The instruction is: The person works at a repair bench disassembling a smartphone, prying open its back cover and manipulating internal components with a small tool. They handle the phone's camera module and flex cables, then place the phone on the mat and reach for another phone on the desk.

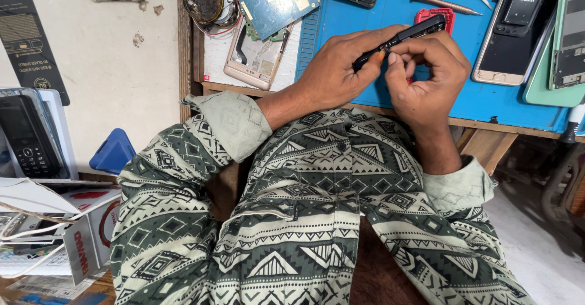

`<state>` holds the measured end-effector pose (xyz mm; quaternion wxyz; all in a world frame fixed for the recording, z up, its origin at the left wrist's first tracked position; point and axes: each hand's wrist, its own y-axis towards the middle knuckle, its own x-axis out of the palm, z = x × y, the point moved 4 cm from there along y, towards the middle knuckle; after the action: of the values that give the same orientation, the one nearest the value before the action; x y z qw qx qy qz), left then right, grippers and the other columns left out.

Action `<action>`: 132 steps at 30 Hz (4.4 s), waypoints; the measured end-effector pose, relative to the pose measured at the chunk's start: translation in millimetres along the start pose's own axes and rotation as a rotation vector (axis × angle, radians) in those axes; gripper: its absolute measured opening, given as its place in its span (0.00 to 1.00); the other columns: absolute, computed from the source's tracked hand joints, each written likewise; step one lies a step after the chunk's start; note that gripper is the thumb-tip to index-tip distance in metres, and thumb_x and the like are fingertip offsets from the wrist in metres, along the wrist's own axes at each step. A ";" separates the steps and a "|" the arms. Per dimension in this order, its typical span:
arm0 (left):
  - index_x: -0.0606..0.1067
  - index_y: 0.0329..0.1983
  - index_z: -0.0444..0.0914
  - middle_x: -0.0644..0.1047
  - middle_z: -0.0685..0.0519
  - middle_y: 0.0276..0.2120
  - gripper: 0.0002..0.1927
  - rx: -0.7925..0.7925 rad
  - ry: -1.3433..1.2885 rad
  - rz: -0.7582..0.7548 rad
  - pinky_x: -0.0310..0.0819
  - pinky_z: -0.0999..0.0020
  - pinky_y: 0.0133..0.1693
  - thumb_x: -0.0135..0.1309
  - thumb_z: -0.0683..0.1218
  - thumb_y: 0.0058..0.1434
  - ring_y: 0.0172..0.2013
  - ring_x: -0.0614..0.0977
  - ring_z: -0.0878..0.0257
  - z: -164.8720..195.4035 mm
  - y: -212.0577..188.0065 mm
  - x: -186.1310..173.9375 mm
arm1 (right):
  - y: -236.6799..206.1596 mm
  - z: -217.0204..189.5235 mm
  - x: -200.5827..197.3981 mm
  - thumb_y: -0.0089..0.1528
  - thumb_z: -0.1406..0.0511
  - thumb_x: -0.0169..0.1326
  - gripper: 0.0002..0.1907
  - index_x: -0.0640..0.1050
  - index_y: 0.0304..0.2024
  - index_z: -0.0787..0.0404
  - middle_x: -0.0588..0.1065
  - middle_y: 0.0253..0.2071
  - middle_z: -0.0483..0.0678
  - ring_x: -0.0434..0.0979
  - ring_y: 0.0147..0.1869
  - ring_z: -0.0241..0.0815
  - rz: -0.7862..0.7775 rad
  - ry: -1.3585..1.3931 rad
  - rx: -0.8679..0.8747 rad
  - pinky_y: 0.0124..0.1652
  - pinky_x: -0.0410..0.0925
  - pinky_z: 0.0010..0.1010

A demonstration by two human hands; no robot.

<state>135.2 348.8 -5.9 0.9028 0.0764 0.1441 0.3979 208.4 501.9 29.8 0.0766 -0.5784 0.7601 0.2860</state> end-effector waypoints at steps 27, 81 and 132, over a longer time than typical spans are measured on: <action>0.69 0.69 0.41 0.85 0.49 0.41 0.22 -0.075 0.022 -0.044 0.84 0.65 0.41 0.50 0.44 0.72 0.40 0.89 0.59 -2.1 2.4 1.0 | -0.7 -5.9 3.2 0.67 0.77 0.61 0.02 0.81 0.42 0.71 0.74 0.36 0.48 0.73 0.35 0.32 -0.015 0.046 0.016 0.36 0.67 0.20; 0.68 0.71 0.39 0.83 0.46 0.53 0.22 -0.001 -0.029 -0.033 0.83 0.63 0.55 0.50 0.44 0.75 0.52 0.88 0.56 -0.3 0.4 -0.5 | 0.7 -3.2 2.0 0.66 0.78 0.61 0.02 0.80 0.42 0.71 0.72 0.38 0.48 0.72 0.37 0.32 -0.012 0.011 0.015 0.37 0.66 0.20; 0.68 0.70 0.38 0.84 0.46 0.49 0.21 -0.026 -0.036 -0.038 0.84 0.66 0.51 0.49 0.44 0.75 0.48 0.89 0.57 2.4 1.4 -1.0 | -0.4 -3.0 3.2 0.65 0.78 0.61 0.03 0.81 0.41 0.70 0.74 0.37 0.49 0.76 0.40 0.35 0.004 -0.028 -0.011 0.41 0.69 0.22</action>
<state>134.4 348.9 -3.0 0.9135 0.0691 0.1240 0.3812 208.3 497.6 30.7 0.0837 -0.5731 0.7586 0.2984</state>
